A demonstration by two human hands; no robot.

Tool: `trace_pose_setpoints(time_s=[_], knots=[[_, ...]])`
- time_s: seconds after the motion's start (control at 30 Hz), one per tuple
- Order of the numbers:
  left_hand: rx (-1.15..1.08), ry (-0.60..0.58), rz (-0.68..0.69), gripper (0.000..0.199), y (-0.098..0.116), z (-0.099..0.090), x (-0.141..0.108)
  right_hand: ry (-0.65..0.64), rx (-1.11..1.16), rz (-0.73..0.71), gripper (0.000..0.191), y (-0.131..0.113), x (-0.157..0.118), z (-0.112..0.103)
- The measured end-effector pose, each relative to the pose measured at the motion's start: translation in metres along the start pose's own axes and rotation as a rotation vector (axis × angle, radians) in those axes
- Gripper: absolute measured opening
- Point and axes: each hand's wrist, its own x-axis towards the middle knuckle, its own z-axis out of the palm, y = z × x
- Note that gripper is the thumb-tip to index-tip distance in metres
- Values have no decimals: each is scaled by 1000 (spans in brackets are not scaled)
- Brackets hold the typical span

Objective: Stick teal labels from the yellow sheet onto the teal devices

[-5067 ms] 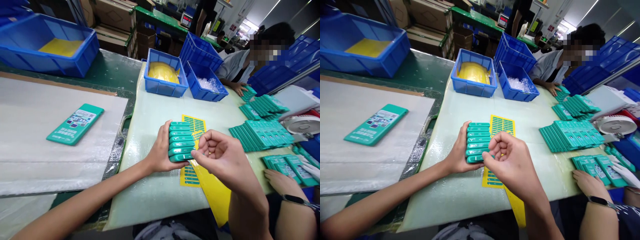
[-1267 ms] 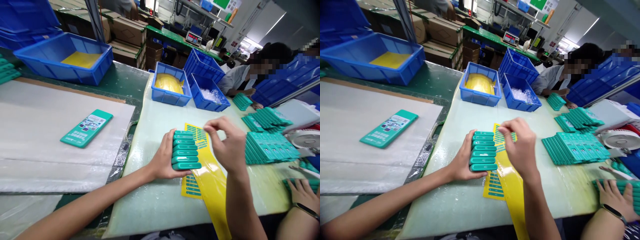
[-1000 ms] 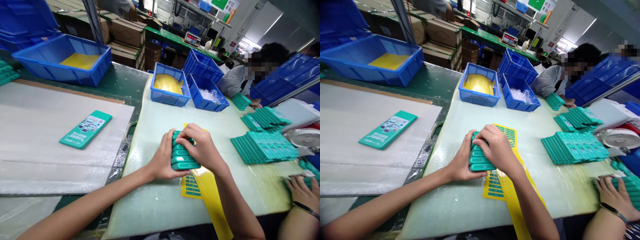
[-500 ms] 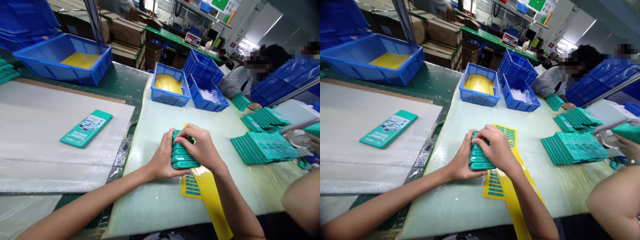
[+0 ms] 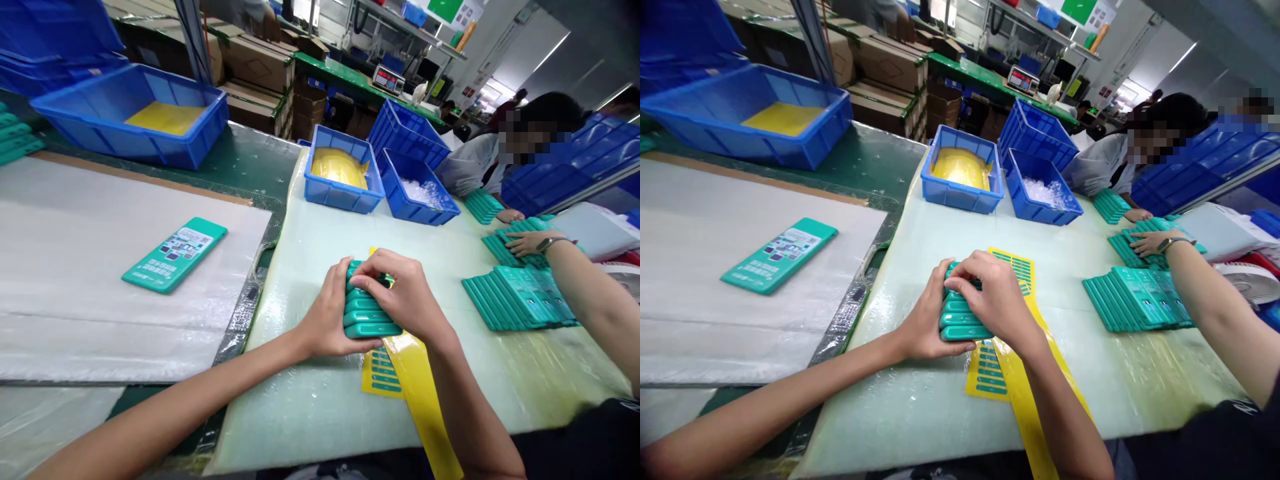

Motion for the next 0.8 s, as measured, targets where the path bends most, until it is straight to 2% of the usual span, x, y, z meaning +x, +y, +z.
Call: trace_pose_setpoints(time_s=[0.07, 0.17, 0.23, 0.3, 0.37, 0.47, 0.53, 0.6, 0.7, 0.8], knots=[[9, -10, -16, 142, 1, 0, 0, -22, -151, -28, 19, 7, -3, -4], [-1, -9, -34, 144, 3, -1, 1, -5, -368, -32, 18, 24, -8, -26], [-14, -10, -39, 146, 4, -1, 2, 95, -439, -8, 17, 31, -10, -43], [-12, -18, -42, 146, 4, -1, 2, 233, -405, -10, 17, 29, -9, -50], [-4, -18, -41, 144, 4, -1, 2, 250, -256, -20, 16, 21, -6, -45], [-1, -9, -26, 143, 3, -1, 1, 84, -10, 3, 12, 9, -4, -23], [0, -16, -30, 143, 3, -1, 0, 28, 39, 28, 11, 7, -7, -11], [-3, -27, -45, 144, 4, -1, 0, 17, -12, 28, 14, 12, -11, -10], [-14, -26, -61, 146, 5, -2, 1, 6, -196, 19, 18, 27, -15, -27], [-9, -20, -53, 146, 5, -1, 2, 158, -335, 18, 17, 35, -11, -43]])
